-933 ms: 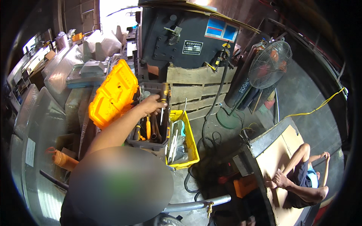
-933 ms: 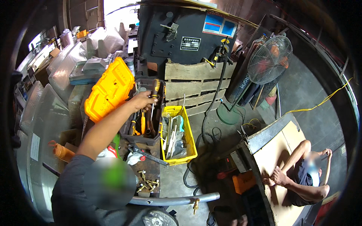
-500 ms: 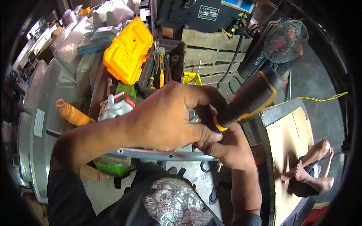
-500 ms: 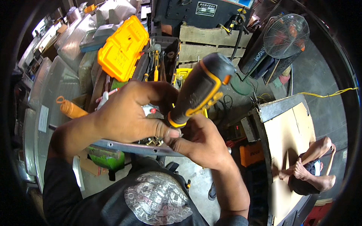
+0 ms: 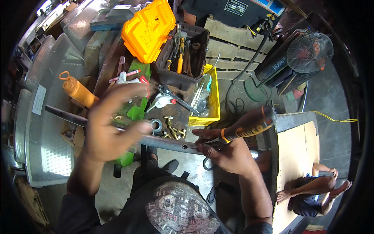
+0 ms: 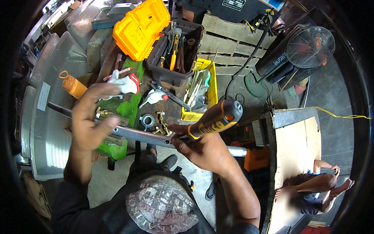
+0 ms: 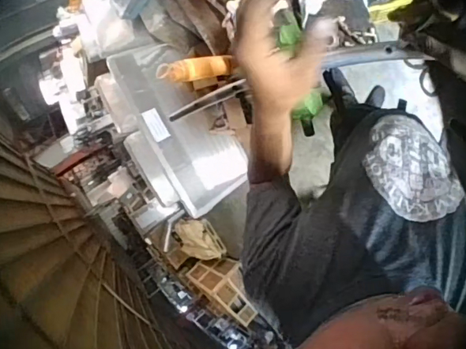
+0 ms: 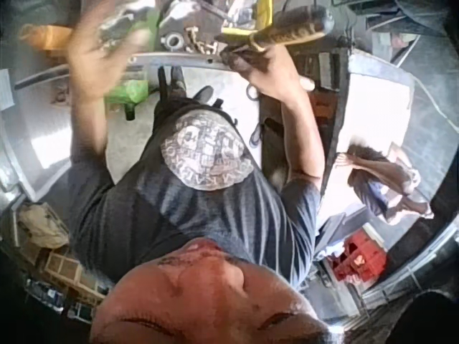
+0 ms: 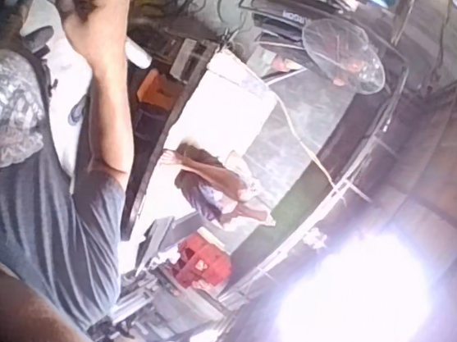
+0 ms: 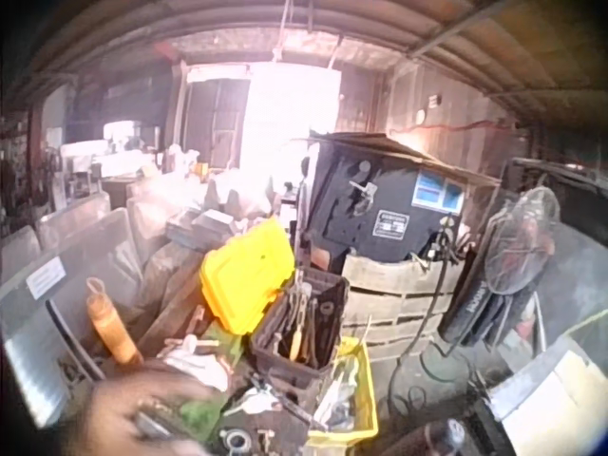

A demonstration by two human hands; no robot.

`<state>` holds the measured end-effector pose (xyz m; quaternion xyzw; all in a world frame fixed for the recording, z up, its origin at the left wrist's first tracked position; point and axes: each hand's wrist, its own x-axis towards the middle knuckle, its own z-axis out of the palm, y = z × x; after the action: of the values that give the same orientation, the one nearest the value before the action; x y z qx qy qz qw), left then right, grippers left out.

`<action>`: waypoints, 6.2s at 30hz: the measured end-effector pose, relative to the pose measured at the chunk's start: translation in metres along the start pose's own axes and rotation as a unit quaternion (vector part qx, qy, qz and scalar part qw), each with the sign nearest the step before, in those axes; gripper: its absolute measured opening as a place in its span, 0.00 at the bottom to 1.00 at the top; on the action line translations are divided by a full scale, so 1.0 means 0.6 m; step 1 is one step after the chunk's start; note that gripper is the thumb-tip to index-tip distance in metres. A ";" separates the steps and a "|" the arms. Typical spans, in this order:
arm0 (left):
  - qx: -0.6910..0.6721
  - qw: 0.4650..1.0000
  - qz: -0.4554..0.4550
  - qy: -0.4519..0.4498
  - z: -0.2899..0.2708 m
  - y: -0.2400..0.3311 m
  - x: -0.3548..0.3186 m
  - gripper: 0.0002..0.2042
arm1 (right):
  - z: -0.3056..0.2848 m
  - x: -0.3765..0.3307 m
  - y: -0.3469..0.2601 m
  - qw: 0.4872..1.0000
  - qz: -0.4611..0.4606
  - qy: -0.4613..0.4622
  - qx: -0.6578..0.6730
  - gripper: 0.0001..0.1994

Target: The person wraps white tape around a brass fitting and screws it into a metal pipe. They then use a screwdriver to tighten a screw on the pipe and continue attaching fittings.

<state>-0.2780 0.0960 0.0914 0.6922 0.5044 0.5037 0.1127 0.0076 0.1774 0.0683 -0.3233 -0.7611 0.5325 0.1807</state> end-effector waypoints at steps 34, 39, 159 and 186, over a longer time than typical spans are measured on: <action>0.212 0.938 -0.051 0.270 0.000 -0.171 -0.319 0.19 | 0.022 0.048 0.034 0.976 -0.066 -0.087 -0.186 0.17; 0.216 0.937 -0.055 0.270 0.003 -0.174 -0.320 0.20 | 0.023 0.046 0.041 0.991 0.012 -0.059 -0.116 0.14; -0.403 0.883 -0.206 0.122 -0.015 0.005 -0.082 0.23 | 0.130 -0.002 0.020 0.927 0.035 -0.108 0.358 0.26; -0.344 0.847 -0.315 0.253 -0.365 -0.099 -0.269 0.15 | 0.479 0.086 -0.168 0.928 -0.132 -0.185 0.295 0.21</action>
<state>-0.4879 -0.0843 0.0602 0.2609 0.5007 0.7403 0.3650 -0.2382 -0.0094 0.0524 -0.0476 -0.6254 0.7547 0.1921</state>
